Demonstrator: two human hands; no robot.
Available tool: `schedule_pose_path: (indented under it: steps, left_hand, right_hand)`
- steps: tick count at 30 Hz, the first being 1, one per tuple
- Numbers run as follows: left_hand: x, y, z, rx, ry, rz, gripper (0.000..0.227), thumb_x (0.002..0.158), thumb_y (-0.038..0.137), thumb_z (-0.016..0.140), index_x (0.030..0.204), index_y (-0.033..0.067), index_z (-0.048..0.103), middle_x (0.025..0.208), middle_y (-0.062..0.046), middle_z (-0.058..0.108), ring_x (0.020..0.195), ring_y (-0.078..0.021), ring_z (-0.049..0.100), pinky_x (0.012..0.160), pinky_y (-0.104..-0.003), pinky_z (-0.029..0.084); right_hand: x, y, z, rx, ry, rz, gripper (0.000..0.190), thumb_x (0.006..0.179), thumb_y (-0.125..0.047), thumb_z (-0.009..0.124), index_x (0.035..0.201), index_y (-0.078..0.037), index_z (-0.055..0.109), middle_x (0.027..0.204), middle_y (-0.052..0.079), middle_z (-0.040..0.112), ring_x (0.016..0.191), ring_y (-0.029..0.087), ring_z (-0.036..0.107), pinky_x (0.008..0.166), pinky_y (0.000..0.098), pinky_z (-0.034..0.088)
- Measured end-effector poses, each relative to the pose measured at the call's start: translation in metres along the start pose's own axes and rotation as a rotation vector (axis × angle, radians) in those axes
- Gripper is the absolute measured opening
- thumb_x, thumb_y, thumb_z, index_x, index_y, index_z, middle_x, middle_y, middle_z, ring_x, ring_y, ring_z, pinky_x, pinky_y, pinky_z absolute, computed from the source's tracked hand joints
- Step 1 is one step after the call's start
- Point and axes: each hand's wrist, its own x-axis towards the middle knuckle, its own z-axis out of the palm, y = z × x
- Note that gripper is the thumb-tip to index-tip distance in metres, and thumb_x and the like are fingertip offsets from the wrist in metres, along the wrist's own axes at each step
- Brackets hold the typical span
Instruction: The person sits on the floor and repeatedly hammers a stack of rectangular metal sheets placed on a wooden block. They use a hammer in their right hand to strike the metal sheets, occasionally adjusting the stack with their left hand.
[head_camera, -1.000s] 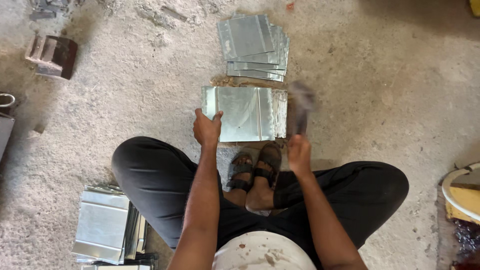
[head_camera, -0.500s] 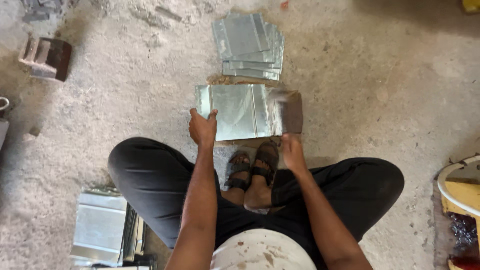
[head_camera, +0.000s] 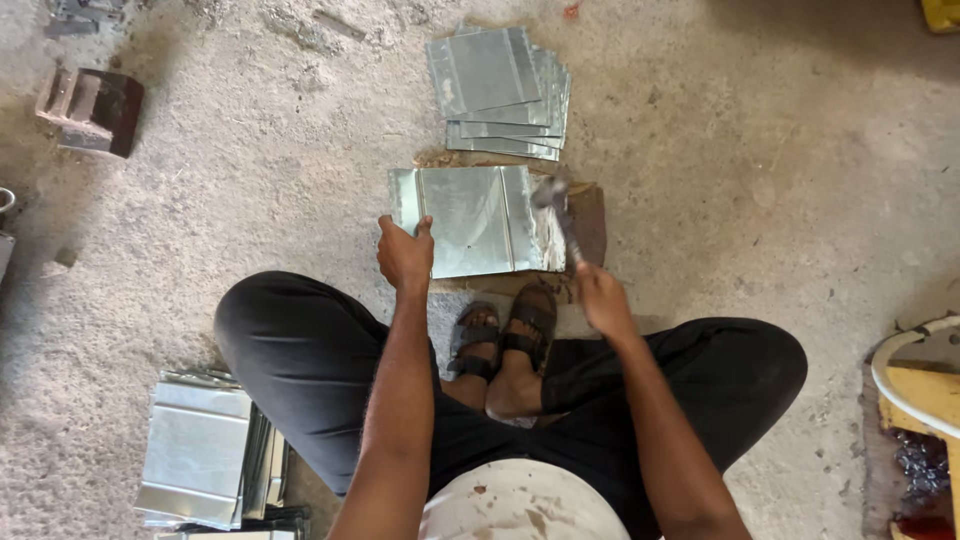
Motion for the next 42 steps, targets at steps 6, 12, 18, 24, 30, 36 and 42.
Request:
schedule_pose_path:
  steps: [6, 12, 18, 24, 30, 36, 42]
  left_hand:
    - [0.002, -0.003, 0.002, -0.006, 0.028, 0.004, 0.068, 0.086, 0.048, 0.078, 0.129, 0.0011, 0.052, 0.107, -0.023, 0.071, 0.101, -0.0443, 0.069, 0.083, -0.055, 0.054]
    - [0.004, -0.003, 0.007, 0.012, 0.045, 0.019, 0.066, 0.086, 0.048, 0.079, 0.125, 0.0018, 0.054, 0.108, -0.024, 0.071, 0.102, -0.0454, 0.068, 0.086, -0.056, 0.053]
    - [0.006, -0.006, 0.008, -0.001, 0.053, 0.015, 0.07, 0.087, 0.05, 0.078, 0.13, 0.0004, 0.052, 0.11, -0.025, 0.071, 0.102, -0.0455, 0.068, 0.086, -0.055, 0.054]
    - [0.0, -0.003, -0.001, 0.004, 0.032, -0.002, 0.067, 0.088, 0.048, 0.076, 0.13, 0.0016, 0.053, 0.11, -0.024, 0.071, 0.103, -0.0448, 0.068, 0.087, -0.055, 0.053]
    - [-0.004, -0.004, -0.004, -0.021, 0.032, -0.049, 0.068, 0.087, 0.047, 0.077, 0.131, 0.0013, 0.051, 0.112, -0.023, 0.07, 0.103, -0.0436, 0.069, 0.086, -0.054, 0.054]
    - [0.001, -0.003, -0.002, -0.016, 0.032, -0.016, 0.068, 0.089, 0.046, 0.077, 0.131, 0.0001, 0.051, 0.11, -0.023, 0.071, 0.102, -0.0425, 0.07, 0.087, -0.053, 0.055]
    - [0.006, 0.003, -0.002, -0.05, 0.05, -0.016, 0.062, 0.089, 0.045, 0.076, 0.127, 0.0019, 0.053, 0.107, -0.023, 0.072, 0.099, -0.0436, 0.07, 0.085, -0.054, 0.055]
  right_hand:
    - [-0.029, -0.013, -0.007, 0.507, 0.112, 0.118, 0.056, 0.113, -0.053, 0.04, 0.083, -0.007, 0.053, 0.06, 0.001, 0.049, 0.046, 0.012, 0.045, 0.041, 0.0279, 0.036]
    - [-0.004, 0.011, 0.01, 0.006, -0.024, -0.014, 0.058, 0.112, -0.054, 0.041, 0.078, -0.01, 0.056, 0.058, -0.001, 0.052, 0.052, 0.009, 0.052, 0.049, 0.0255, 0.041]
    - [-0.001, -0.059, -0.04, 0.589, 0.077, 0.171, 0.05, 0.108, -0.054, 0.043, 0.08, -0.012, 0.047, 0.058, -0.001, 0.042, 0.045, 0.01, 0.038, 0.04, 0.0289, 0.03]
    - [-0.024, 0.013, 0.017, 0.263, 0.098, 0.02, 0.056, 0.111, -0.054, 0.04, 0.077, -0.011, 0.05, 0.06, -0.001, 0.048, 0.05, 0.01, 0.046, 0.046, 0.0263, 0.035]
    - [-0.023, -0.029, -0.031, 0.234, -0.032, 0.189, 0.055, 0.107, -0.053, 0.043, 0.075, -0.011, 0.054, 0.059, -0.001, 0.05, 0.05, 0.011, 0.045, 0.046, 0.0302, 0.037]
    - [-0.041, -0.033, -0.003, 0.45, 0.089, 0.072, 0.057, 0.106, -0.055, 0.039, 0.074, -0.009, 0.051, 0.056, 0.0, 0.046, 0.047, 0.013, 0.042, 0.044, 0.0327, 0.033]
    - [-0.019, -0.028, -0.012, 0.136, -0.08, 0.117, 0.063, 0.107, -0.058, 0.04, 0.068, -0.011, 0.052, 0.056, 0.0, 0.051, 0.05, 0.012, 0.049, 0.047, 0.0299, 0.038]
